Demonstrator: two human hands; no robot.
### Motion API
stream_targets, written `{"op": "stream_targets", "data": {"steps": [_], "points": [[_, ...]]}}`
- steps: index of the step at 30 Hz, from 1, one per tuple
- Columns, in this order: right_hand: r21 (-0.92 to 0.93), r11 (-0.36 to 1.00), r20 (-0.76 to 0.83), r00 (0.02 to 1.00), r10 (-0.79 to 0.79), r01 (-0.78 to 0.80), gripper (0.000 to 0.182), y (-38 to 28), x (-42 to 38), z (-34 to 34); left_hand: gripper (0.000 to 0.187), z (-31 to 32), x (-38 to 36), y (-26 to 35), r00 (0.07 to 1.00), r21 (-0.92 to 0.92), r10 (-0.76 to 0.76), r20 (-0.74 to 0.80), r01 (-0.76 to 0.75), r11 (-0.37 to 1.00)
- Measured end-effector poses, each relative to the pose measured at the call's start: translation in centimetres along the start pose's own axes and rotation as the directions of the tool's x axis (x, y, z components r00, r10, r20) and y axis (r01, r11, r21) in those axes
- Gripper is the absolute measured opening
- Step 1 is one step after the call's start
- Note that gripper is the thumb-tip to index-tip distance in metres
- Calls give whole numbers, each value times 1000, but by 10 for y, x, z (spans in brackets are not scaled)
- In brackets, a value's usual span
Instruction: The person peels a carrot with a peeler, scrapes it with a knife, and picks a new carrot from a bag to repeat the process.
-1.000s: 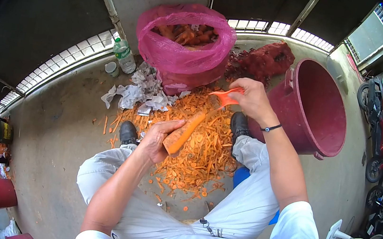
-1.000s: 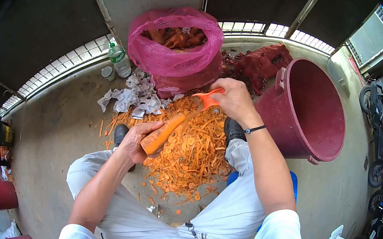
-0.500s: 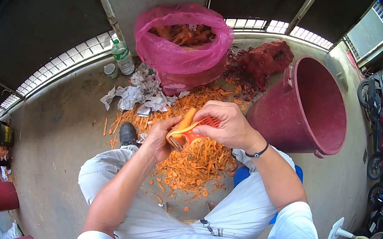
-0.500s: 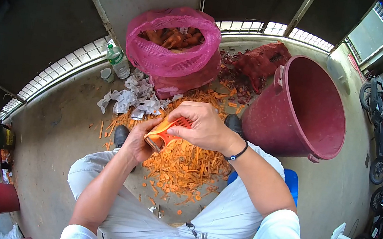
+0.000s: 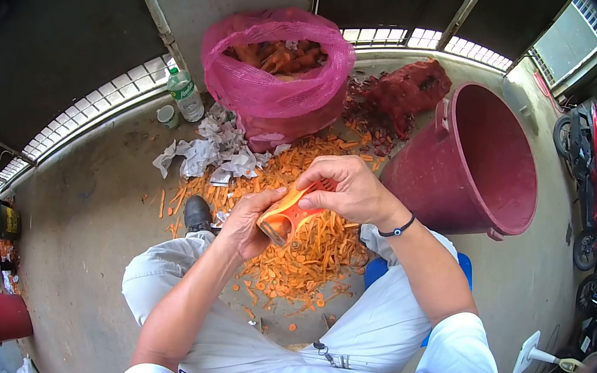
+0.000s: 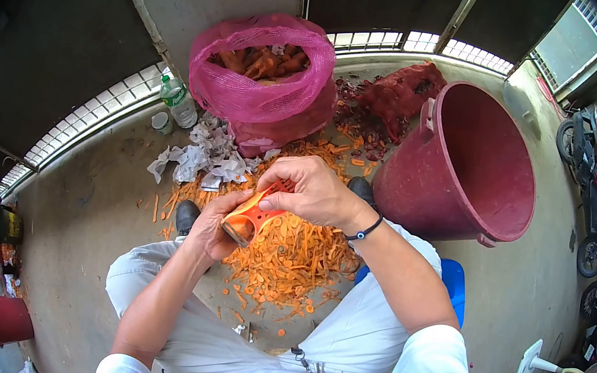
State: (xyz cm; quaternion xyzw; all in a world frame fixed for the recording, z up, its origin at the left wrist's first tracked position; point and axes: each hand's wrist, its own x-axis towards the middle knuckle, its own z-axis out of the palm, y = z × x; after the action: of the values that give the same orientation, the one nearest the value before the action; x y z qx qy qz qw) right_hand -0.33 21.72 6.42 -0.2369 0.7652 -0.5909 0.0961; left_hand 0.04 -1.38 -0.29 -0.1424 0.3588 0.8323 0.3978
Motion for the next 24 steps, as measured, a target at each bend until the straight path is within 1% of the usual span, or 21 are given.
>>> {"op": "stream_targets", "data": {"steps": [3,4,8,10,11,12,13,14,15,16,17,18,19,20,21,22,23,24], "points": [[59,998,10,1000,29,-30,21,5,0,2,27,-2,1,-2,1000,-33,15,7,-15,999],[92,995,15,999,45,-47,20,6,0,2,26,1,0,-2,1000,-48,16,-20,-17,999],[87,996,1,1000,10,-10,19,5,0,5,24,15,-10,-1,997,-94,15,-77,-22,995],[187,980,-2,998,69,-67,15,5,-1,6,24,8,-5,-4,997,-104,24,-73,-31,994],[189,979,-4,997,72,-70,15,7,-2,5,24,4,-3,-6,997,-110,29,-68,-37,993],[204,976,-29,996,87,-79,15,11,-1,0,24,2,-5,-5,997,-110,25,-67,-32,993],[218,972,-52,993,104,-90,15,16,0,-8,30,-2,-9,-4,999,-38,2,-45,-4,999],[222,969,-118,984,133,-105,14,23,0,-21,37,-4,-12,-4,999,31,-21,-24,22,999],[218,967,-169,970,174,-136,13,30,-1,-34,37,-5,-15,-3,999,28,-23,-26,24,999],[136,986,-237,964,123,-93,13,45,-1,-49,39,-5,-18,-1,999,80,-43,-13,44,996],[-158,973,-340,935,103,-165,13,50,0,-62,41,-4,-20,1,998,131,-59,1,59,990],[-281,918,-406,902,150,-279,13,49,0,-72,38,-4,-22,4,994,136,-103,23,99,986],[-386,835,-477,860,182,-391,12,49,0,-77,38,-3,-22,5,995,136,-101,21,97,986],[-385,836,-477,860,182,-390,12,51,-2,-77,37,-1,-21,5,995,144,-100,-28,103,984],[-290,887,-500,847,180,-360,14,51,-2,-74,36,0,-20,7,992,149,-97,-78,108,983],[-197,927,-519,836,178,-320,16,51,-1,-73,36,-3,-17,8,993,145,-91,-79,101,984],[-200,928,-511,842,175,-315,16,52,-1,-68,35,-9,-11,7,991,60,-86,-104,93,994],[-104,971,-415,897,154,-215,17,40,-2,-53,33,-15,-7,6,988,-24,-85,-131,83,996]]}}
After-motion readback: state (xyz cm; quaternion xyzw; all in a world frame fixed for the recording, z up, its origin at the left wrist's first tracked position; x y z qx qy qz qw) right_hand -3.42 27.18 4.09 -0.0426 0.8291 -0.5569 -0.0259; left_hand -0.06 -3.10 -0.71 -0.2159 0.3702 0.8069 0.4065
